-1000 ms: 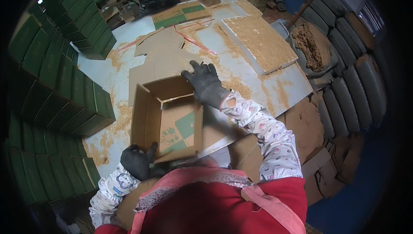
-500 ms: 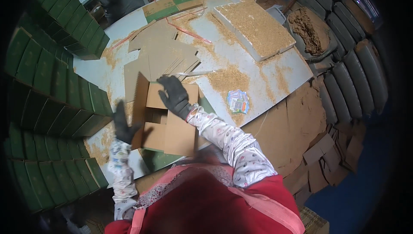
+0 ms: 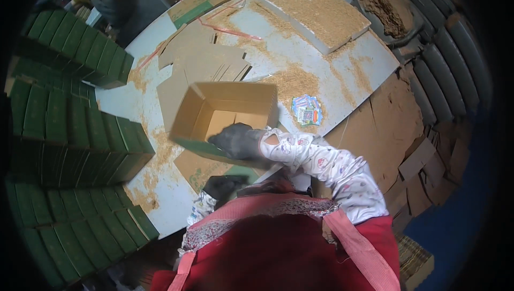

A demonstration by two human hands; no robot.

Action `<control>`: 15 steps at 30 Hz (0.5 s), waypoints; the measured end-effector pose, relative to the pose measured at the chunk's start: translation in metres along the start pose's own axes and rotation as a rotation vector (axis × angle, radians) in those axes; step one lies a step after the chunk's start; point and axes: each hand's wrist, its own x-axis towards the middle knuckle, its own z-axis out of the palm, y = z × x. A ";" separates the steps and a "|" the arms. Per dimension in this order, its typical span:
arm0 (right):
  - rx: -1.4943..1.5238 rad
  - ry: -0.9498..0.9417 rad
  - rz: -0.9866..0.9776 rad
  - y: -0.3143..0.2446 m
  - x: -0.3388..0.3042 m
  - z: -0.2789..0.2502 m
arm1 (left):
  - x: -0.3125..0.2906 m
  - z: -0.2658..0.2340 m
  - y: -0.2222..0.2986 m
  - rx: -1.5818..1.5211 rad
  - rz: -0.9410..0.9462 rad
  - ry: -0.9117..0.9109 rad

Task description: The person places a rectangular block of agricultural material into a cardboard box, adds a card, and then stacks the box onto a pile.

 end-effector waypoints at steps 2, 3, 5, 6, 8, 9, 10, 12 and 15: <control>-0.422 -0.328 -0.088 0.032 -0.018 0.004 | 0.009 -0.043 0.017 0.146 -0.001 0.185; -0.402 -0.330 -0.009 0.041 -0.034 0.001 | 0.031 -0.068 0.036 0.257 0.026 0.370; -0.415 -0.373 0.025 0.050 -0.044 -0.013 | 0.045 -0.102 0.068 0.440 0.006 0.879; -0.339 -0.248 -0.083 0.054 -0.046 -0.019 | 0.051 -0.114 0.073 0.533 -0.016 1.136; -0.042 0.071 -0.072 0.075 -0.046 -0.045 | 0.058 -0.119 0.035 0.411 -0.068 1.018; 0.180 0.252 0.027 0.097 -0.041 -0.067 | 0.058 -0.119 0.016 0.305 -0.140 0.910; 0.166 0.569 0.145 0.131 -0.044 -0.091 | 0.061 -0.119 0.014 0.264 -0.234 0.902; 0.349 1.245 0.157 0.262 -0.058 -0.120 | 0.071 -0.117 0.024 0.279 -0.251 0.905; 0.572 1.070 0.750 0.456 -0.132 -0.137 | 0.077 -0.119 0.011 0.305 -0.203 0.872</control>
